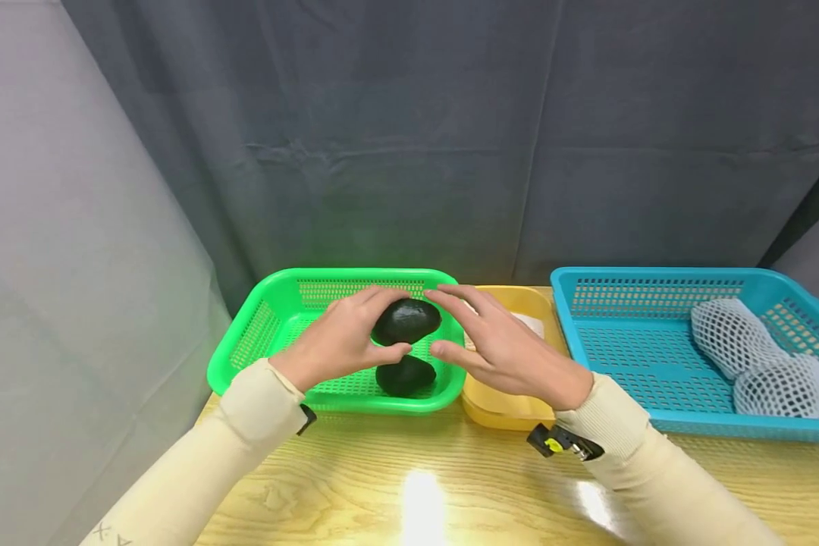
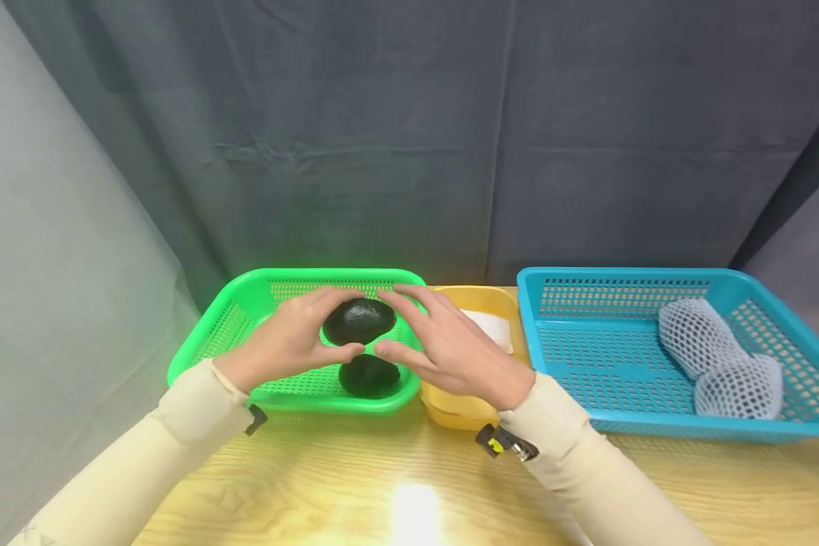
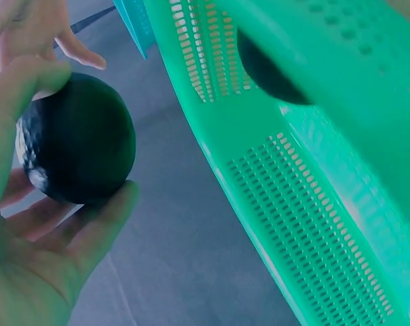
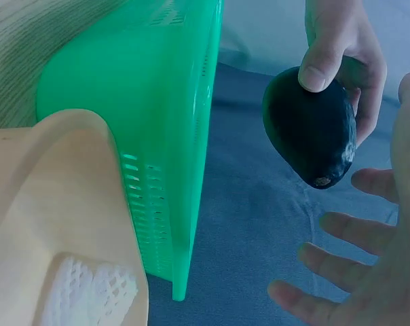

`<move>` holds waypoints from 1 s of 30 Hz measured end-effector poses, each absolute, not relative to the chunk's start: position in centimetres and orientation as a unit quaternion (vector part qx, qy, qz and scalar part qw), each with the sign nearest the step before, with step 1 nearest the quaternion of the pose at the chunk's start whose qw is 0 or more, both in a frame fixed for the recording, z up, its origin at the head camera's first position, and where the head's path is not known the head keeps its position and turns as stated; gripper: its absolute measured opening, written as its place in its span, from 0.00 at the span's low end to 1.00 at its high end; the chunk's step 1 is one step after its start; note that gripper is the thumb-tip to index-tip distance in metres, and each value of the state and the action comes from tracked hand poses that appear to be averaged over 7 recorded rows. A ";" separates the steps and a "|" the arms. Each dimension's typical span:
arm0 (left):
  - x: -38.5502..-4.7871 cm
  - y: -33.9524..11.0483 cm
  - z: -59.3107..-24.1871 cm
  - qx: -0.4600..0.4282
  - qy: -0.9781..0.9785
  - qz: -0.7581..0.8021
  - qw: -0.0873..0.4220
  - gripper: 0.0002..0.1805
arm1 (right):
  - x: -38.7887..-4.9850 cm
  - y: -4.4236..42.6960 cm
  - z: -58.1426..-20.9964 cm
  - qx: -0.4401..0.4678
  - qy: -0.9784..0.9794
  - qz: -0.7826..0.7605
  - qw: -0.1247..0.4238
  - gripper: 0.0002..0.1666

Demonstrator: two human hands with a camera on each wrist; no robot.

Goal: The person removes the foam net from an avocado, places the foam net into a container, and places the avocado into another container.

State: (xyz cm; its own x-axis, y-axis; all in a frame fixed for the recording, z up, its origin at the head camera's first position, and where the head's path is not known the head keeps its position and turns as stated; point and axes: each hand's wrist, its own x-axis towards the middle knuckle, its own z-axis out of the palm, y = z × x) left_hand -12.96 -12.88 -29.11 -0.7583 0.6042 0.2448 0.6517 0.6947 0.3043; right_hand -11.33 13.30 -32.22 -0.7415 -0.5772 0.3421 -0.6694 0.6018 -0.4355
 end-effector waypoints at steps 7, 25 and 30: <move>-14.1 -13.0 -28.1 -0.361 -0.917 -0.165 0.039 0.34 | -11.9 13.1 -31.8 0.331 -0.902 0.267 0.070 0.39; -17.9 -12.4 -28.0 -0.355 -0.925 -0.128 -0.033 0.32 | -14.5 13.0 -32.2 0.325 -0.912 0.248 0.037 0.37; -18.8 -12.1 -28.4 -0.340 -0.931 -0.114 -0.066 0.33 | -15.3 12.8 -32.6 0.326 -0.913 0.244 0.029 0.38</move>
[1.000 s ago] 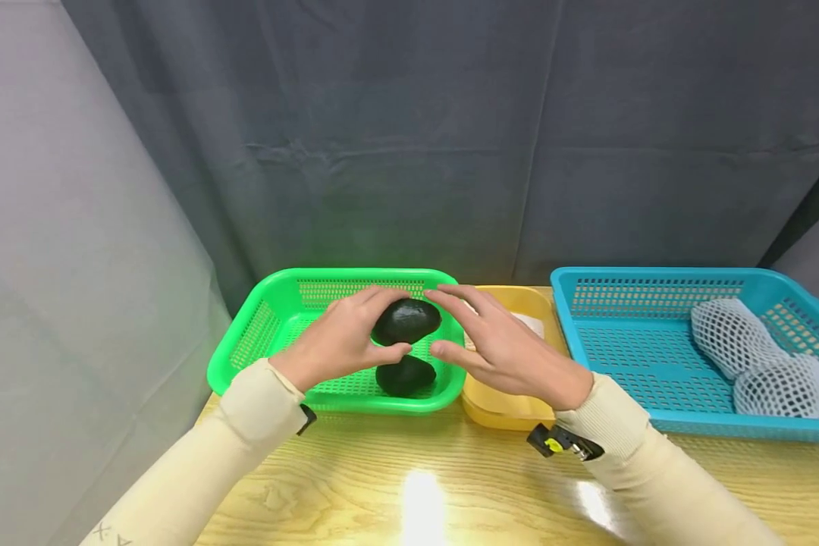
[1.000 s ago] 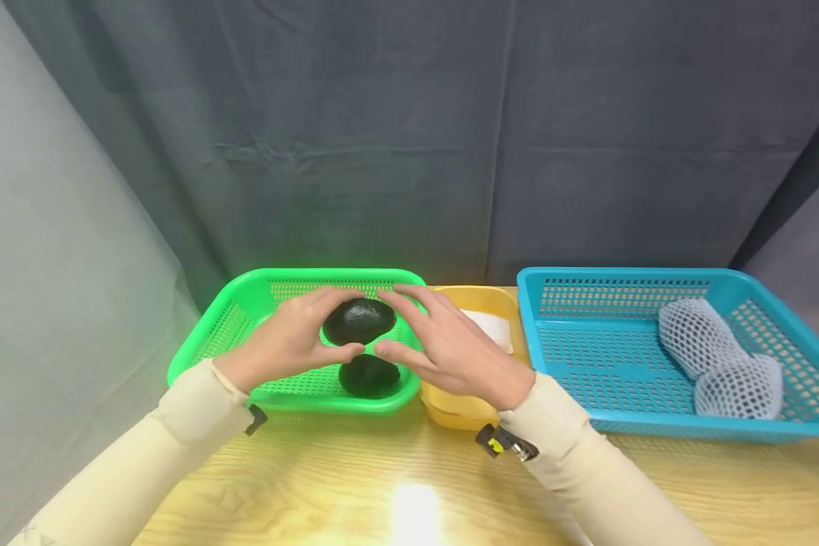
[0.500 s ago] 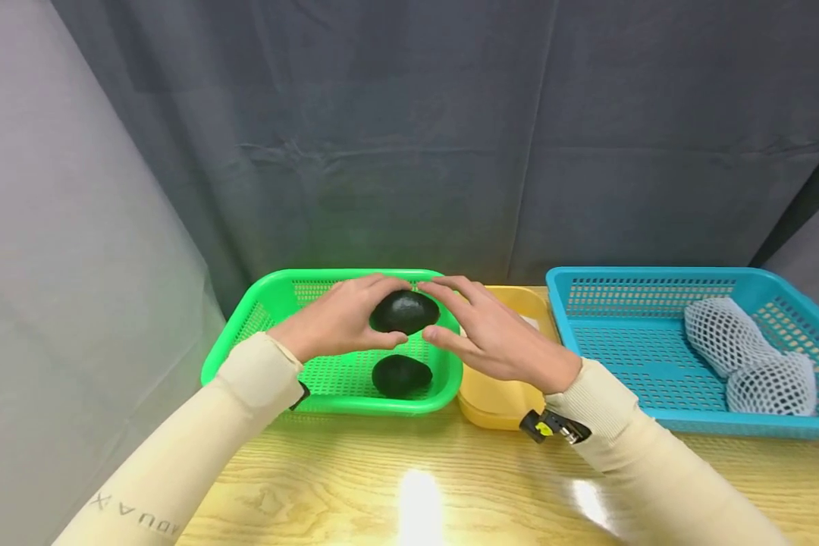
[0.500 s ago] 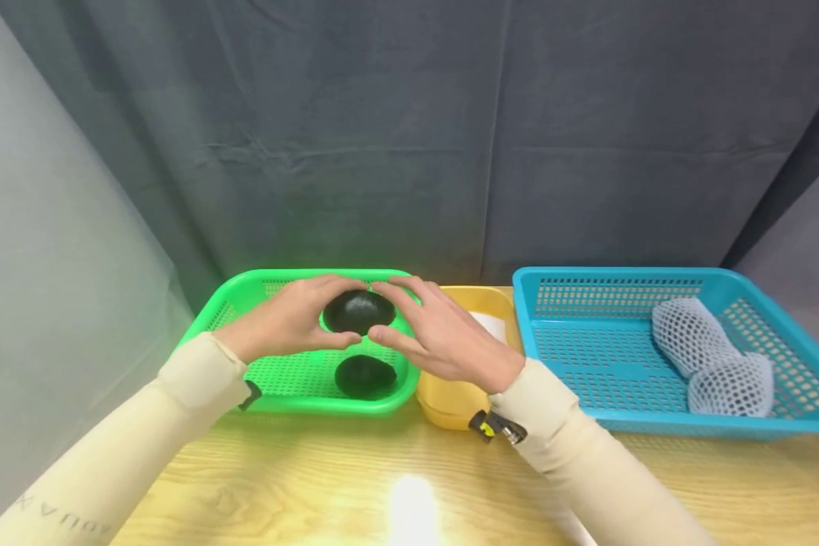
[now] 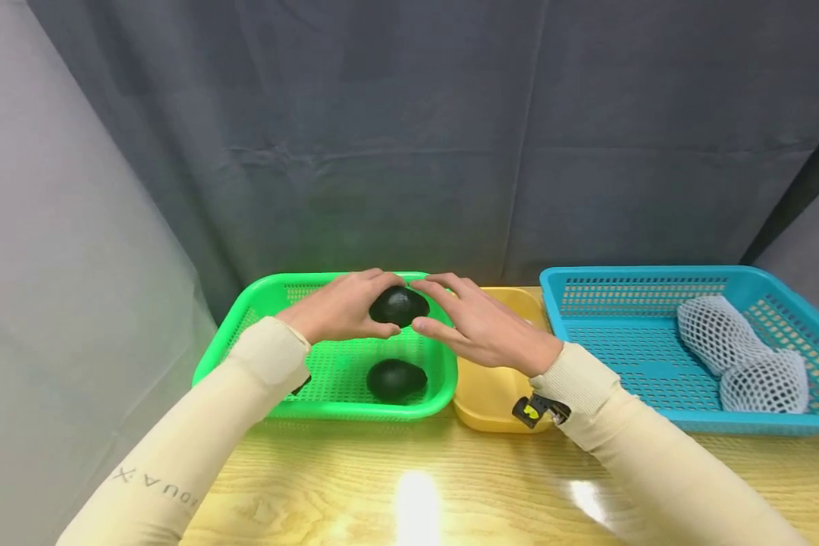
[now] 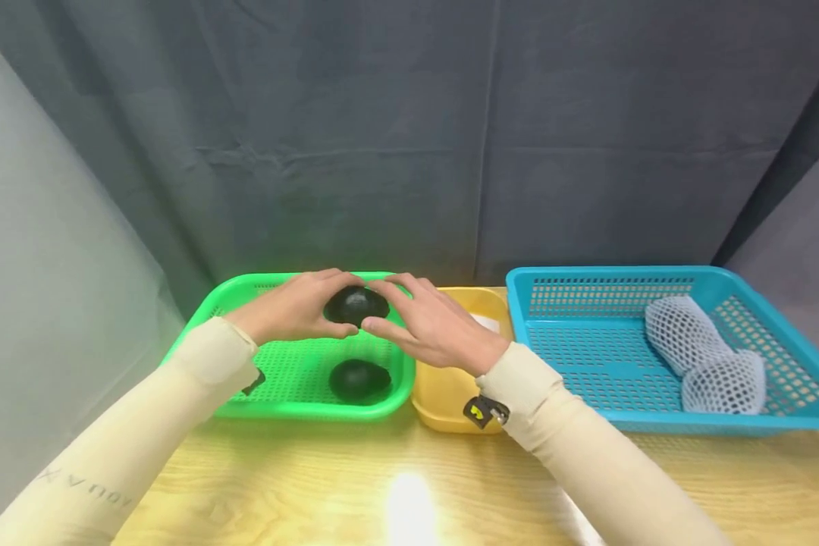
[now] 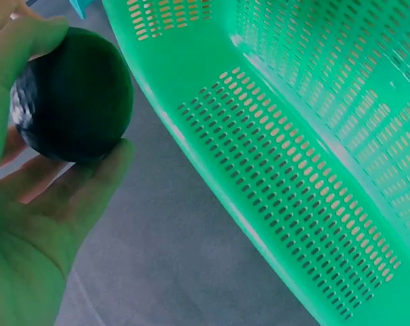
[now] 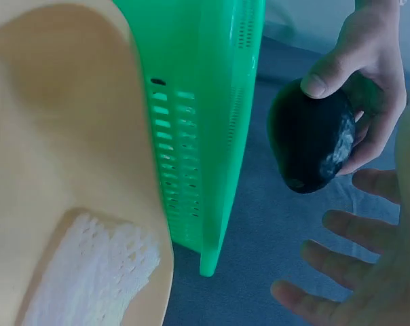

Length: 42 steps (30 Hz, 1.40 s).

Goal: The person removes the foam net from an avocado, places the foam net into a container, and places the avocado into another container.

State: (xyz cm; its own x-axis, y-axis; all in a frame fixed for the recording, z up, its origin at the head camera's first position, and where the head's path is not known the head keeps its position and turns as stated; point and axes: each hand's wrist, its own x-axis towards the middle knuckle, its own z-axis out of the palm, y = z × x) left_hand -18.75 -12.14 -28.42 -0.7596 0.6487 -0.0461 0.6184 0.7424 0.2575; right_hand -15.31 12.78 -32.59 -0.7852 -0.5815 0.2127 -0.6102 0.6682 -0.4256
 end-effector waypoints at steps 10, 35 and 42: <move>-20.3 -11.0 -30.2 0.349 0.925 0.089 0.121 0.32 | -16.2 12.2 -33.3 0.314 -0.918 0.241 0.020 0.38; -22.0 -10.4 -33.9 0.369 0.909 0.062 0.181 0.26 | -16.4 11.9 -34.9 0.322 -0.916 0.240 0.017 0.39; -22.0 -10.2 -34.7 0.366 0.907 0.047 0.204 0.22 | -16.3 11.6 -34.9 0.332 -0.912 0.238 0.030 0.39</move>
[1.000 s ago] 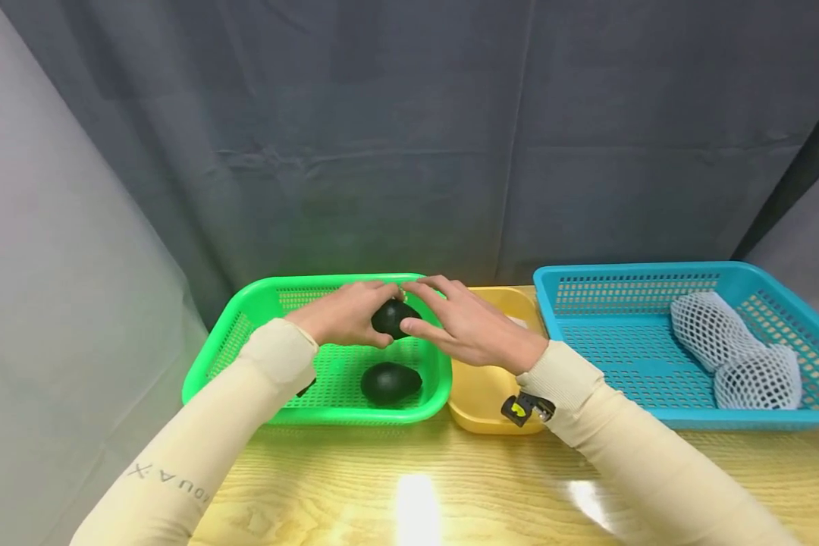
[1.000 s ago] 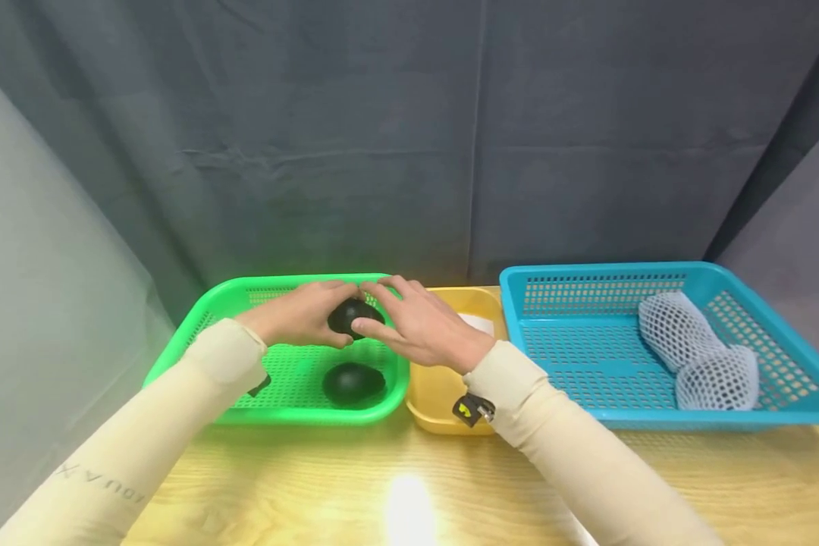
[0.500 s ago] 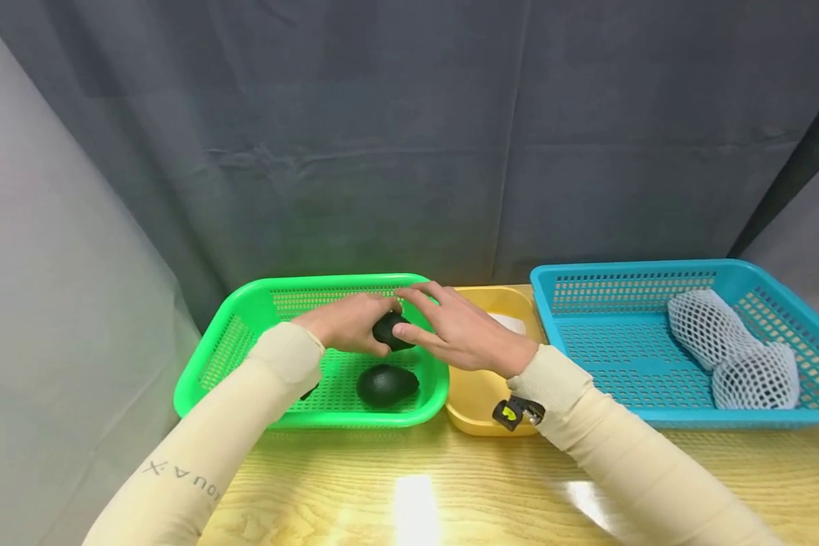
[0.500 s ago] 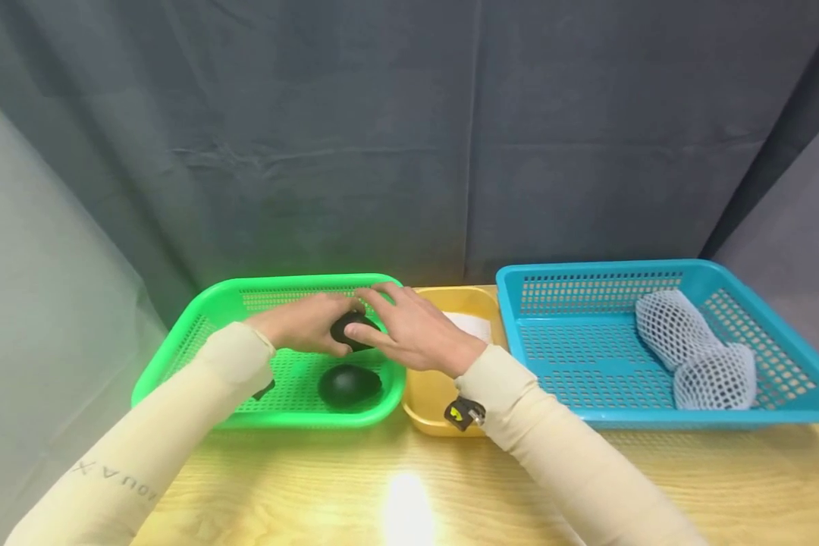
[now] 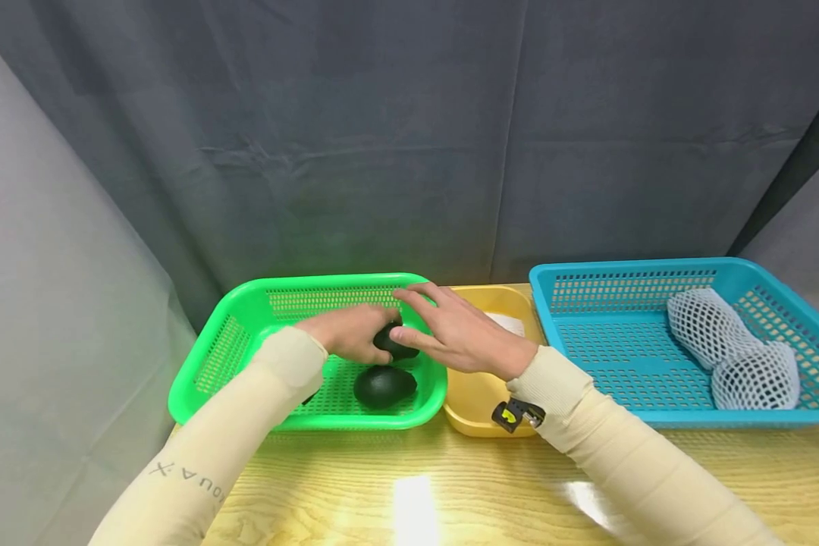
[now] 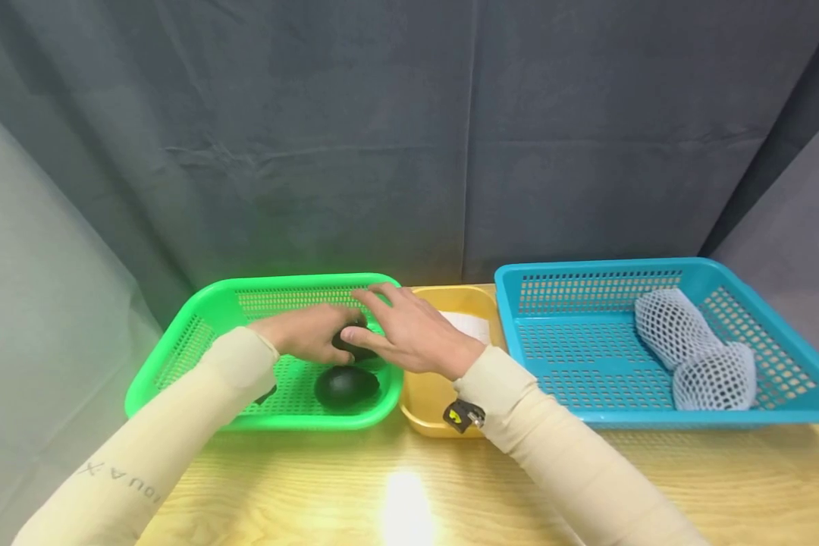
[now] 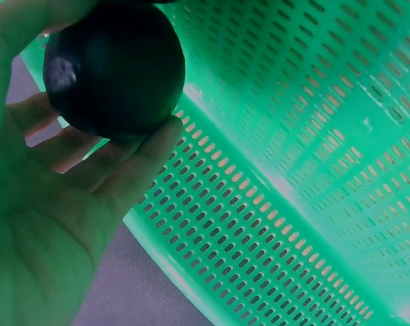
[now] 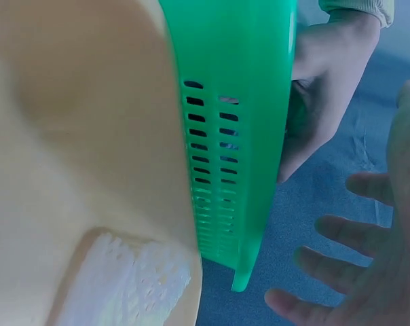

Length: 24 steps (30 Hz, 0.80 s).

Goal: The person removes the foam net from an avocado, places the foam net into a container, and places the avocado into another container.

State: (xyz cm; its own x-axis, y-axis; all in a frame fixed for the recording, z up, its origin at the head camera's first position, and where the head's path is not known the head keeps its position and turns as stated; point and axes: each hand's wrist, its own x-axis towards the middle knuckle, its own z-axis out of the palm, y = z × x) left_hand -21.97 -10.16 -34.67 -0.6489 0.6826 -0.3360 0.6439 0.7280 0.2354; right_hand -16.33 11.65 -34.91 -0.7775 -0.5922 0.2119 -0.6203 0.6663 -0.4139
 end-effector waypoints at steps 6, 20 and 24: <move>-22.0 -9.8 -35.2 0.353 0.906 0.053 0.226 0.23 | -16.4 11.6 -35.1 0.331 -0.913 0.235 0.030 0.39; -22.5 -8.8 -35.9 0.341 0.900 0.041 0.267 0.35 | -16.5 11.9 -35.4 0.349 -0.907 0.232 0.045 0.37; -22.6 -8.7 -36.1 0.338 0.900 0.033 0.273 0.34 | -16.6 11.9 -35.5 0.355 -0.905 0.232 0.045 0.37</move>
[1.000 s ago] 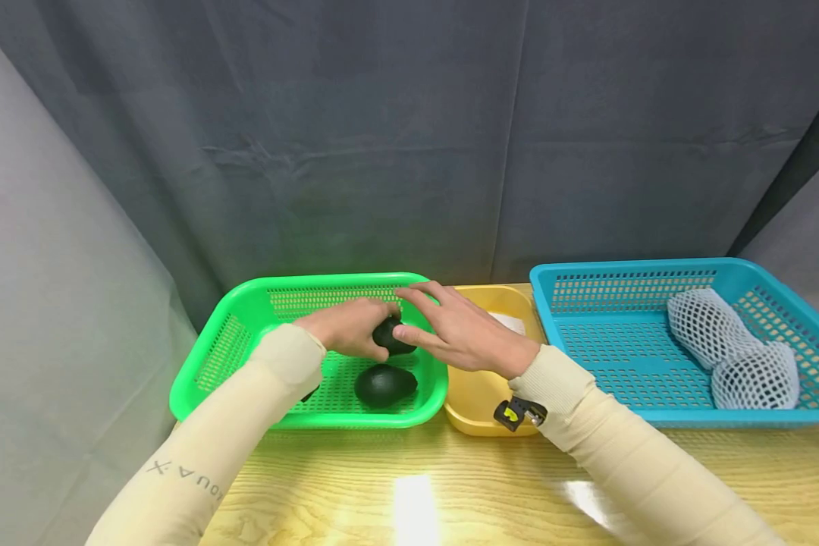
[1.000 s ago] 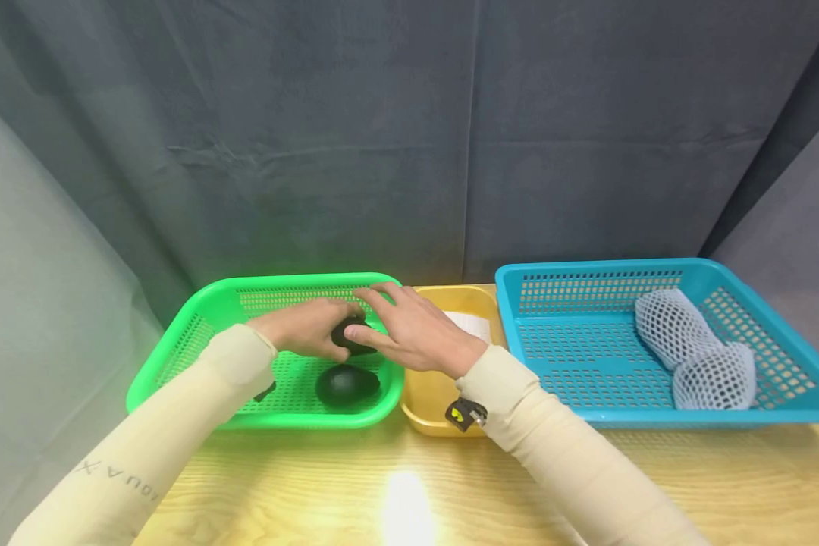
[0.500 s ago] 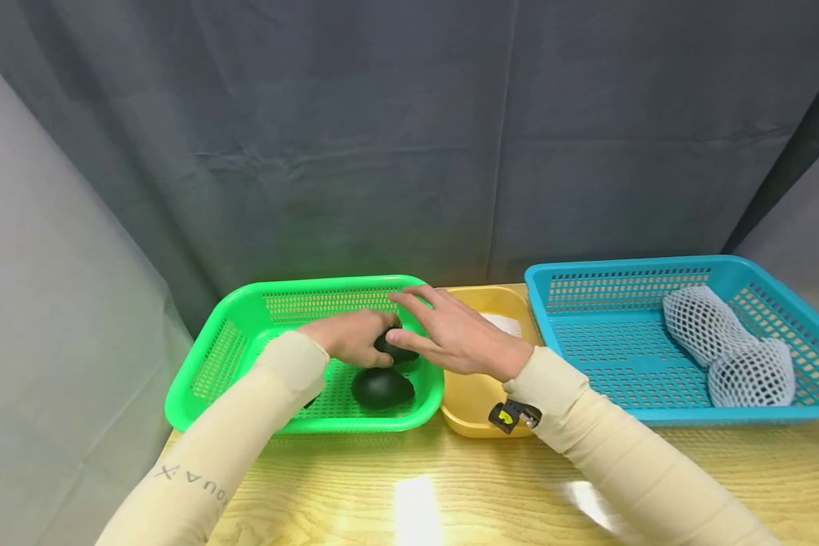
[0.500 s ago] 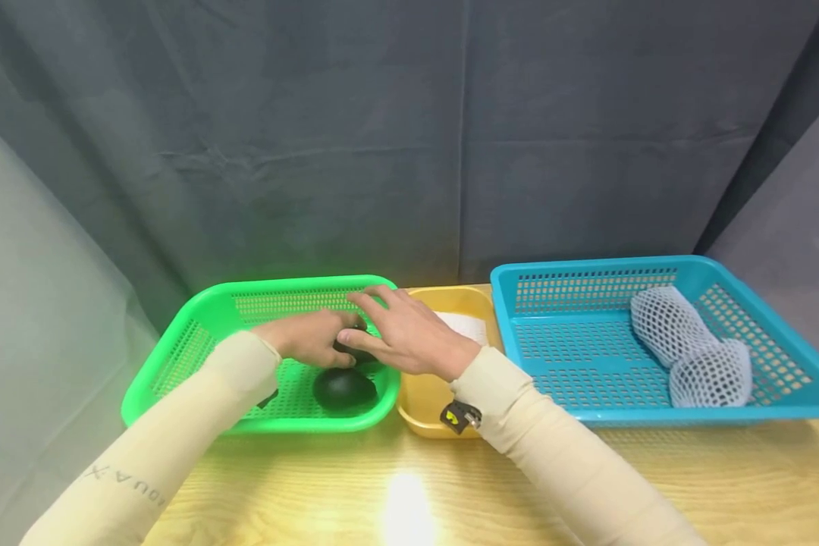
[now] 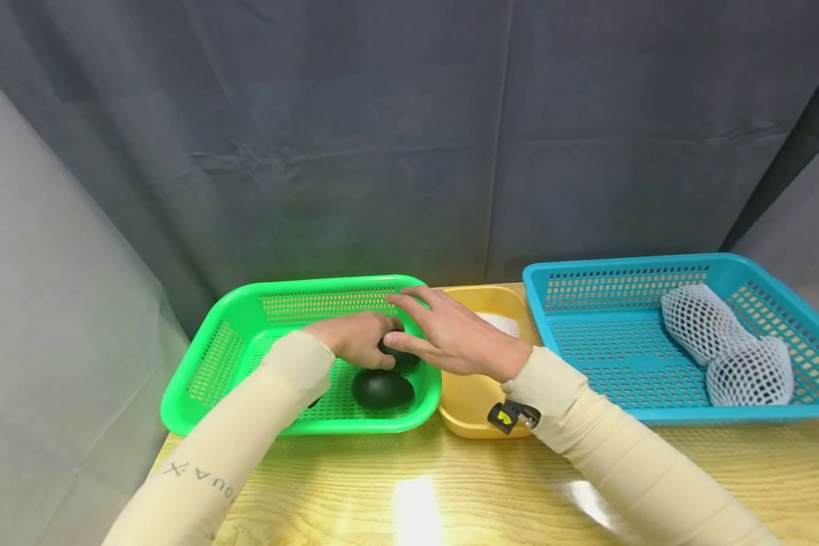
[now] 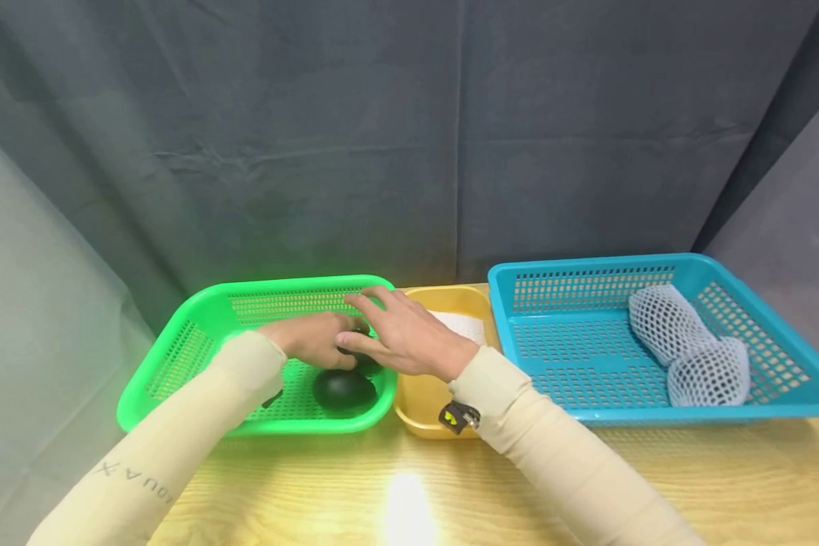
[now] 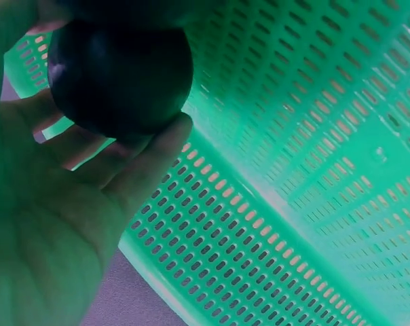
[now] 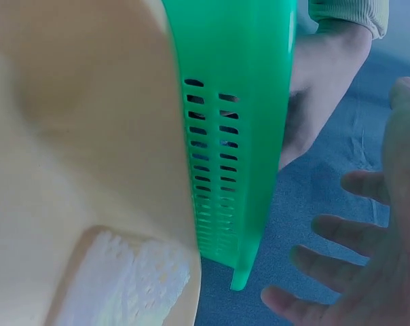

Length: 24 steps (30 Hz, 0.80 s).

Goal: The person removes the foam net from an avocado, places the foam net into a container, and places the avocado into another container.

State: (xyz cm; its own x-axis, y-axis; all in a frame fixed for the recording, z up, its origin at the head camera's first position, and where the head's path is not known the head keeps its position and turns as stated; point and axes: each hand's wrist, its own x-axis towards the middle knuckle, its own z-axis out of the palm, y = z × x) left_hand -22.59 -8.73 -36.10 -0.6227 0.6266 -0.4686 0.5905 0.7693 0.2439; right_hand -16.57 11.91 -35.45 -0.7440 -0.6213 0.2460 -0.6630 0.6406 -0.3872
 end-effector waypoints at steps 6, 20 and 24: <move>-22.5 -8.6 -36.0 0.332 0.901 0.012 0.280 0.37 | -16.5 12.0 -35.2 0.358 -0.904 0.232 0.036 0.37; -22.6 -8.7 -35.6 0.342 0.903 0.021 0.260 0.28 | -16.2 12.4 -34.9 0.349 -0.908 0.230 0.033 0.37; -22.6 -8.9 -35.3 0.351 0.904 0.019 0.245 0.25 | -16.2 12.7 -34.8 0.345 -0.910 0.229 0.031 0.37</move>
